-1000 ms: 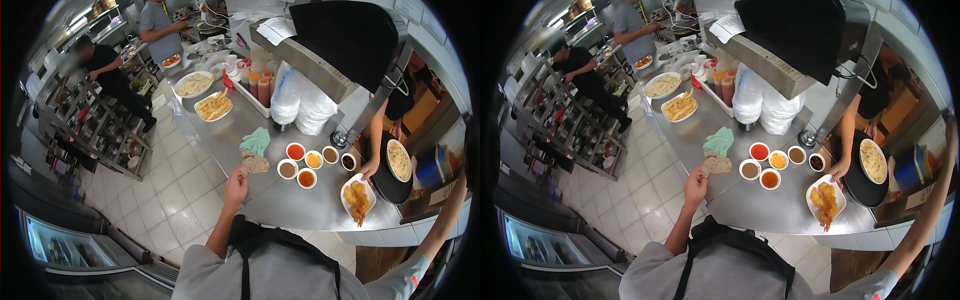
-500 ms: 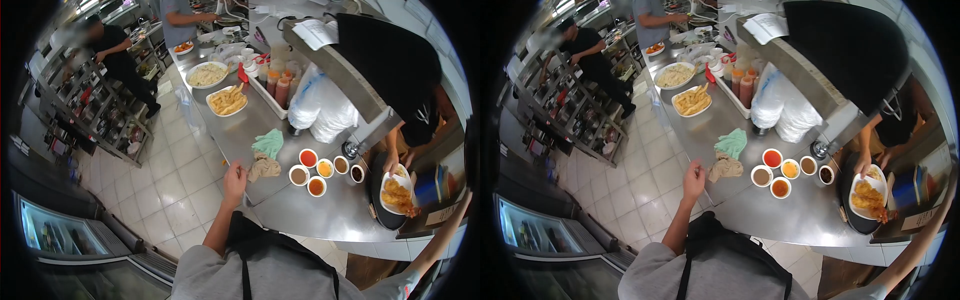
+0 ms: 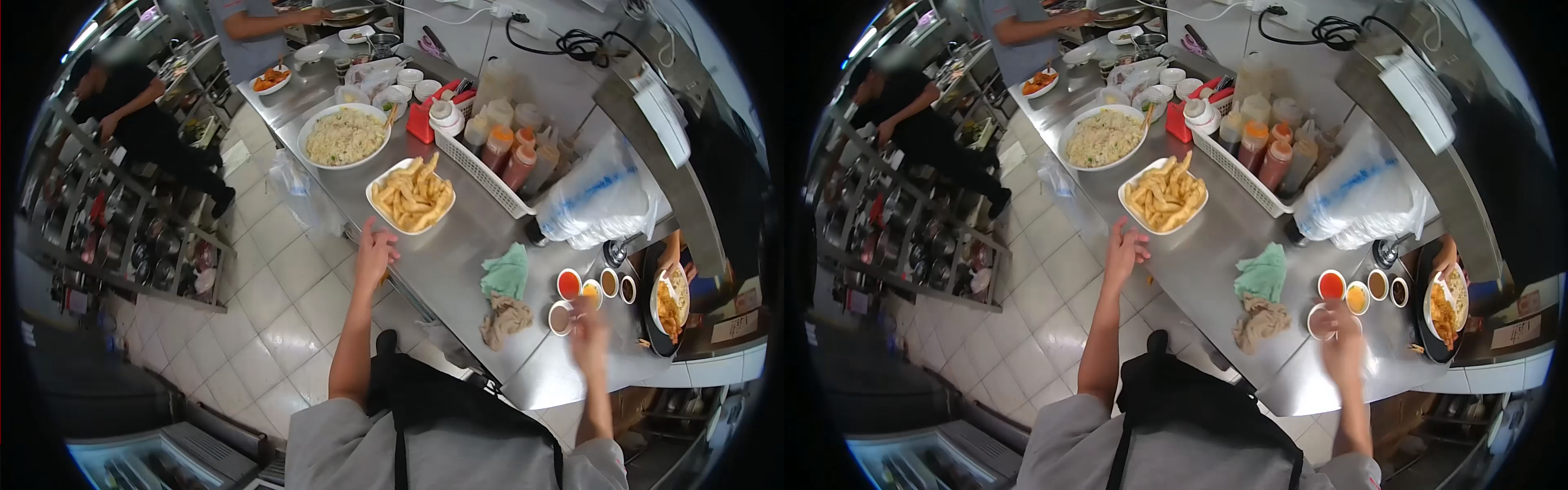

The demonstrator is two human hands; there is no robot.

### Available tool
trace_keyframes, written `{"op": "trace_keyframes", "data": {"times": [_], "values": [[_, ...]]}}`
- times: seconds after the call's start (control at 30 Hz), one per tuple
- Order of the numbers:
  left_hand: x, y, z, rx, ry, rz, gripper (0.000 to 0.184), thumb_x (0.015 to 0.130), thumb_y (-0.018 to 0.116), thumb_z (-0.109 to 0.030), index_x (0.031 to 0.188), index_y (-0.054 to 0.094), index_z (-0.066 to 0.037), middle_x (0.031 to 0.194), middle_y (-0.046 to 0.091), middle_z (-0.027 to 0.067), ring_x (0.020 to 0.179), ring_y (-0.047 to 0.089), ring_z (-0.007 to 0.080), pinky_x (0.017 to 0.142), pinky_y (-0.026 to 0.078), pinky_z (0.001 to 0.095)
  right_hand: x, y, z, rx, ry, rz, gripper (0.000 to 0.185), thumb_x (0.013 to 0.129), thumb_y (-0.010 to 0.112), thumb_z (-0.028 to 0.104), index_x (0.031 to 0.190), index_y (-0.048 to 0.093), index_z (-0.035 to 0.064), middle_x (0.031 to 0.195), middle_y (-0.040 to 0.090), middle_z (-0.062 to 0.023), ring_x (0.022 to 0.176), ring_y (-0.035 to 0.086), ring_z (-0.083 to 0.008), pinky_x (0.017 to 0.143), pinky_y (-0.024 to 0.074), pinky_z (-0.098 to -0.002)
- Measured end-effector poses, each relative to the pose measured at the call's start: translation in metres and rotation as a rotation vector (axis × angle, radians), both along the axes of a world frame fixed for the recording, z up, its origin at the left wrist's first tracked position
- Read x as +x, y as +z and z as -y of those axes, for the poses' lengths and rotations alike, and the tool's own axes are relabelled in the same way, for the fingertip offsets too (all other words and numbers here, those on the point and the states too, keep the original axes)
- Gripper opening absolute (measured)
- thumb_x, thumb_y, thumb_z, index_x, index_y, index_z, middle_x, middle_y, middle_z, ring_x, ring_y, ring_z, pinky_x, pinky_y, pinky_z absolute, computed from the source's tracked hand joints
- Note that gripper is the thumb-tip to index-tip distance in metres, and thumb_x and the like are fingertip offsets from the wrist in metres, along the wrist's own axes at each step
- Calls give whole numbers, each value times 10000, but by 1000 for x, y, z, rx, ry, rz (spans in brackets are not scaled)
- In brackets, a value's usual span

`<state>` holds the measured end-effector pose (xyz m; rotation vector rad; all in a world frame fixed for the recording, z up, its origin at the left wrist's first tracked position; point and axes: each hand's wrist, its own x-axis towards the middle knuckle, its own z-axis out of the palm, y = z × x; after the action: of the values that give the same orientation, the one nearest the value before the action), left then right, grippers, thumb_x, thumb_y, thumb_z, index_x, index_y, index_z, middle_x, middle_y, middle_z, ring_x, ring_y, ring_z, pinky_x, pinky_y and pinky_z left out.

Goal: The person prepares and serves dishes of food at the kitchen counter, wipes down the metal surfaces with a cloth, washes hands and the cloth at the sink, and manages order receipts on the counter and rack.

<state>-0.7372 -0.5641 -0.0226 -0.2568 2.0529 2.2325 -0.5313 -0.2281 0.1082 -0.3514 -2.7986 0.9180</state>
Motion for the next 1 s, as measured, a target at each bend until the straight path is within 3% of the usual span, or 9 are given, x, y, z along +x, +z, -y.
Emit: {"op": "trace_keyframes", "data": {"times": [0.03, 0.1, 0.2, 0.27, 0.3, 0.33, 0.43, 0.53, 1.0], "values": [[-11, 3, 5, 65, -52, 35, 540, 859, 433, -217, 1296, 183, -20, 799, 559, 121, 560, 551, 142, 481, 425, 231, -20, -7, 43, 179, 273, -81, 291, 729, 576, 60, 1016, 550, 14, 1007, 530, -133, 899, 522, -278, 800, 415, -345], [-23, 15, 12, 192, -151, 111, 604, 854, 444, -222, 1316, 105, -31, 818, 555, 136, 581, 566, 160, 492, 431, 231, -25, -40, 79, 150, 316, 130, 396, 714, 602, 93, 1102, 527, 102, 1097, 464, -174, 1003, 446, -349, 846, 395, -390], [-39, 12, 19, 257, -284, 168, 625, 851, 449, -200, 1315, 65, -35, 861, 550, 149, 599, 574, 178, 524, 449, 242, -27, -65, 108, 269, 100, 85, 430, 693, 614, 106, 1114, 529, 124, 1159, 413, -183, 1028, 420, -382, 863, 391, -417], [-48, -21, 19, 213, -346, 130, 505, 854, 449, -190, 1272, 217, -26, 860, 562, 126, 631, 584, 184, 562, 466, 256, -25, -78, 110, 230, 24, 3, 443, 681, 615, 99, 1114, 528, 125, 1164, 410, -179, 1047, 404, -393, 871, 391, -434], [-61, -55, 25, 152, -611, -57, 344, 860, 443, -179, 1148, 380, -3, 863, 570, 112, 658, 591, 187, 589, 476, 265, -23, -90, 110, 252, -13, -1, 437, 679, 611, 87, 1106, 522, 121, 1172, 402, -177, 1065, 391, -397, 857, 404, -437], [-56, -20, 19, 267, -461, 147, 258, 859, 448, -187, 1017, 465, 16, 892, 574, 114, 686, 595, 182, 594, 476, 258, -25, -93, 112, 273, -47, 0, 430, 687, 601, 95, 1106, 512, 127, 1158, 410, -173, 1061, 400, -389, 843, 418, -430], [-55, 6, 15, 310, -398, 216, 438, 825, 458, -117, 1181, 218, -30, 949, 548, 147, 714, 599, 216, 584, 472, 279, -24, -87, 121, 363, -150, 35, 421, 720, 567, 141, 1130, 470, 134, 1126, 423, -147, 1022, 415, -374, 887, 369, -432], [-51, 16, 13, 336, -392, 203, 409, 836, 431, -126, 1175, 223, -28, 987, 528, 155, 706, 593, 216, 576, 469, 277, -23, -89, 125, 289, -226, -19, 418, 714, 566, 119, 1115, 450, 104, 1137, 420, -147, 1033, 407, -357, 904, 346, -416], [-9, -5, -12, 350, -255, 5, 395, 869, 428, -122, 1180, 211, -13, 1088, 464, 153, 837, 579, 220, 626, 521, 311, -25, -110, 136, 264, -321, -99, 328, 756, 533, 74, 1074, 457, 44, 1220, 394, -174, 1111, 380, -365, 914, 318, -438]]}}
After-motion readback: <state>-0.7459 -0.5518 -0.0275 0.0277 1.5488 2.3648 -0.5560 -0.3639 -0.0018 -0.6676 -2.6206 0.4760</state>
